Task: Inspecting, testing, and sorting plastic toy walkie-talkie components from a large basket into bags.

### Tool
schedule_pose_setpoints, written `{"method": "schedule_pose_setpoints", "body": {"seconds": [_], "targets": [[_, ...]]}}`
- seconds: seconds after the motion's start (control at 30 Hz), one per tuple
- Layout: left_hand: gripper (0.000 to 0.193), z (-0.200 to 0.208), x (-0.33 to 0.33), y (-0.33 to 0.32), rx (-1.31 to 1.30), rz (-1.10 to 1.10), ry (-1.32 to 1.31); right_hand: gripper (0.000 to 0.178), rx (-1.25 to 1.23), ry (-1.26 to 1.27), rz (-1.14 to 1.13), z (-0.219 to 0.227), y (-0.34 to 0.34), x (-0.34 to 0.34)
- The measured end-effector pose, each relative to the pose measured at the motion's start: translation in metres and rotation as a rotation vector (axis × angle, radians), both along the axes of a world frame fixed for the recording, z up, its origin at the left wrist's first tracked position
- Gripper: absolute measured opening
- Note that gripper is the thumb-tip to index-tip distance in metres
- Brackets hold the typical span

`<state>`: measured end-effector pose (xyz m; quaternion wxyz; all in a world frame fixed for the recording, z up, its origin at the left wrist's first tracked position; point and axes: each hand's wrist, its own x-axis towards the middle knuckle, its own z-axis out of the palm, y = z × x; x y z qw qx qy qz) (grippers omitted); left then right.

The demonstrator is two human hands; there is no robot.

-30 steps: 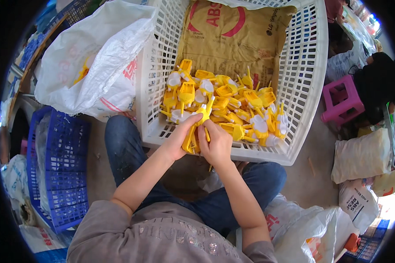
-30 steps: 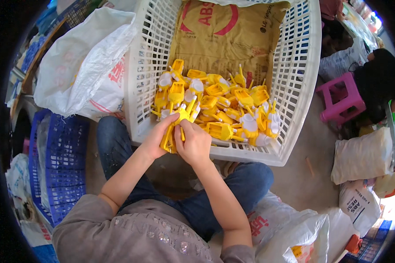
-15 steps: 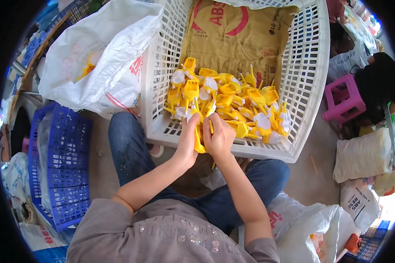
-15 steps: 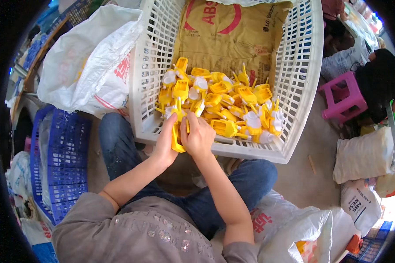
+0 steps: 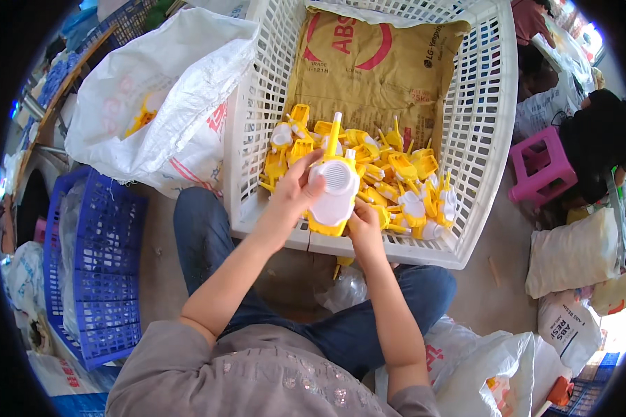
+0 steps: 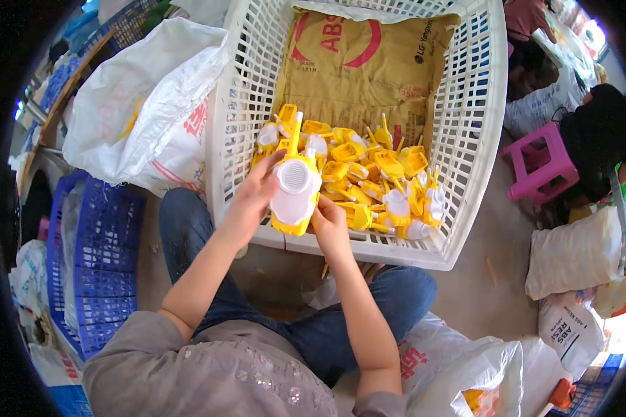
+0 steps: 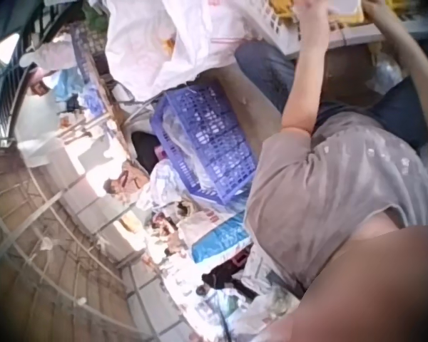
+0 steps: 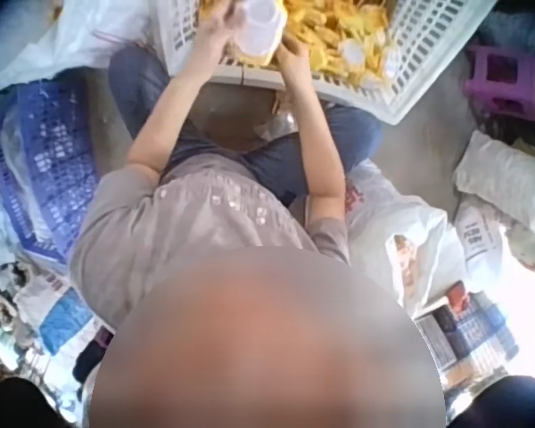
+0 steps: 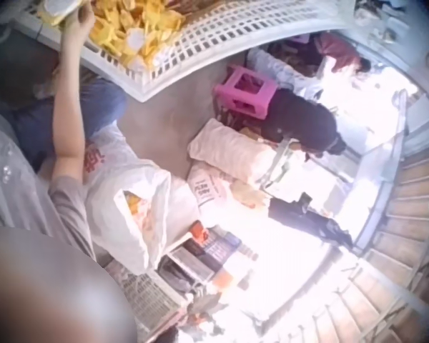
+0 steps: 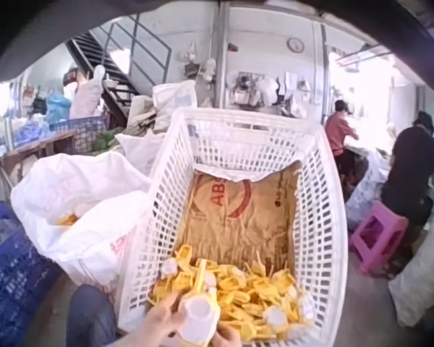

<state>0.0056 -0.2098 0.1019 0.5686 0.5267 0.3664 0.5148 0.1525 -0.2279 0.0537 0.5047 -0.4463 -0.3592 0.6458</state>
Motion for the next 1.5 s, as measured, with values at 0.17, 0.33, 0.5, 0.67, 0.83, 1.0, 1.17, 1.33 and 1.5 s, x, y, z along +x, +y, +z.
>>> {"method": "schedule_pose_setpoints", "body": {"seconds": [0.17,0.33,0.5,0.67,0.83,1.0,1.17,1.33,1.5], "targets": [[0.075,-0.009,-0.025,0.01,-0.222,-0.48,-0.326,0.034,-0.152,0.204,0.113,0.007,-0.018,-0.002],[0.092,-0.03,-0.043,0.004,-0.364,-0.542,-0.269,0.043,-0.24,0.188,0.146,0.012,-0.021,-0.008],[0.089,-0.037,-0.044,0.005,-0.415,-0.475,-0.331,0.036,0.129,-0.445,0.219,-0.007,0.0,0.007],[0.088,-0.025,-0.047,0.007,-0.348,-0.495,-0.114,0.036,0.427,-0.675,0.002,0.012,-0.002,0.001],[0.078,-0.027,-0.047,0.009,-0.403,-0.463,-0.114,0.031,0.264,-0.182,-0.061,-0.002,0.006,0.008],[0.066,-0.017,-0.035,-0.003,-0.569,-0.363,-0.082,0.027,0.047,-0.037,-0.126,0.02,0.008,0.016],[0.064,-0.027,-0.034,0.0,-0.593,-0.469,-0.096,0.019,0.104,-0.059,0.006,0.014,0.007,0.017],[0.065,-0.026,-0.035,-0.001,-0.646,-0.454,-0.085,0.013,0.138,-0.034,-0.014,0.018,0.007,0.019],[0.064,-0.036,-0.043,-0.004,-0.665,-0.432,-0.103,0.016,0.226,-0.042,0.052,0.02,0.006,0.019]]}}
